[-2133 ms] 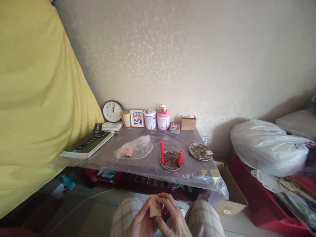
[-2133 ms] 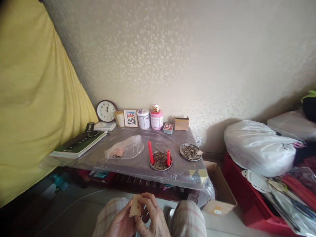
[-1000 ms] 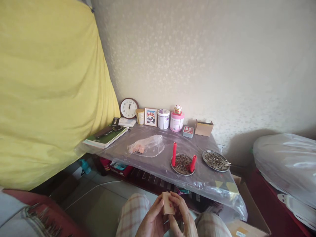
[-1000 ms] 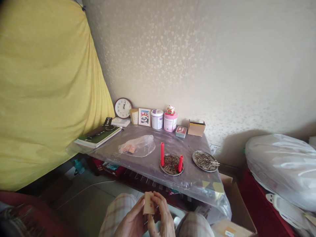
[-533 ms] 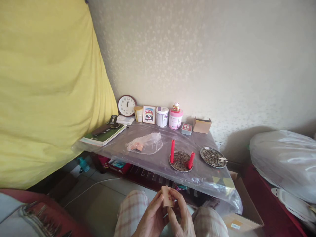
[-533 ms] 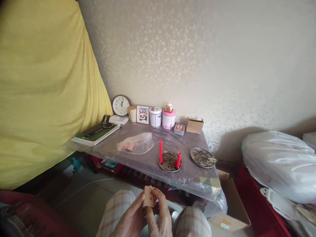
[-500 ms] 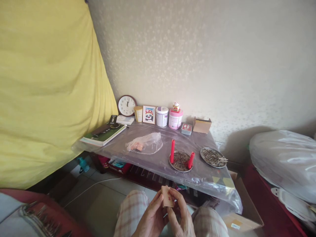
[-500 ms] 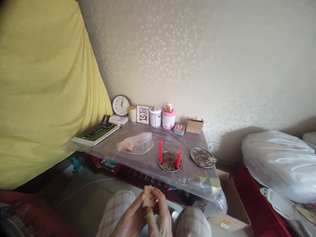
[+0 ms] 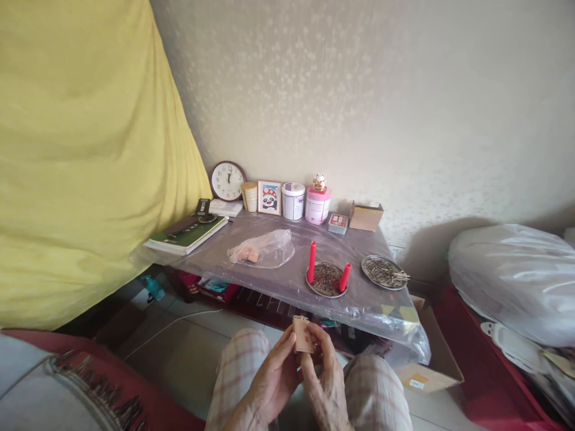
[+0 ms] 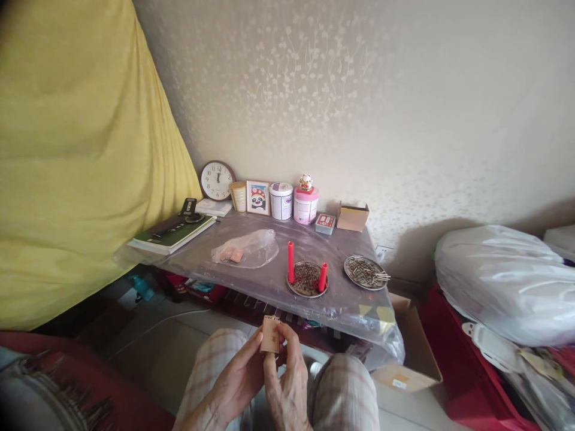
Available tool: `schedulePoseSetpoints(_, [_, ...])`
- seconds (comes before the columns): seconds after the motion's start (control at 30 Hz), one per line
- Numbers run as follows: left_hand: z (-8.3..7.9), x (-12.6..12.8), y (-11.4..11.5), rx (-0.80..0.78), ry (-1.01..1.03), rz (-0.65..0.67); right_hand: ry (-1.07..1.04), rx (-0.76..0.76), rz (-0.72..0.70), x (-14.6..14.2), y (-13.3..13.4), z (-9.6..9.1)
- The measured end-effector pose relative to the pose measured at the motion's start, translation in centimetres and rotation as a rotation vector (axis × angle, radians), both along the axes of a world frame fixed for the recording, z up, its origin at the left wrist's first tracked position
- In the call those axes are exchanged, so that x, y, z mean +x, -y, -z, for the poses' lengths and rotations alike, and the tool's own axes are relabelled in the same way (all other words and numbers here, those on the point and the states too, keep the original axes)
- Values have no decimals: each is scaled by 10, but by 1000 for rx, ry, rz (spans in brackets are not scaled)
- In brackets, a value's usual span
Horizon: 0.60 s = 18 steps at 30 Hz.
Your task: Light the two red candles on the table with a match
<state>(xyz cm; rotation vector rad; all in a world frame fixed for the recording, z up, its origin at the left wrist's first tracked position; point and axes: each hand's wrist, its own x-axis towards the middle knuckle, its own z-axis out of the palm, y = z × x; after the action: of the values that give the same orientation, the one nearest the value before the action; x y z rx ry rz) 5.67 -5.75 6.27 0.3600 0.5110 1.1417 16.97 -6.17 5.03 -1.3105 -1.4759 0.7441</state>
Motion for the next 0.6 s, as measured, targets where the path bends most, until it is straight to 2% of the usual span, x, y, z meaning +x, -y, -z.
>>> schedulePoseSetpoints(0.23, [-7, -4, 1, 2, 29, -15, 67, 100, -108, 5, -5, -10])
schedulePoseSetpoints(0.43, [-7, -4, 1, 16, 26, -17, 86, 116, -52, -1, -3, 0])
schedulePoseSetpoints(0.5, [-4, -6, 0, 17, 45, -18, 51, 84, -95, 1, -3, -2])
schedulePoseSetpoints(0.6, [2, -12, -1, -68, 80, -15, -96, -113, -285, 13, -7, -11])
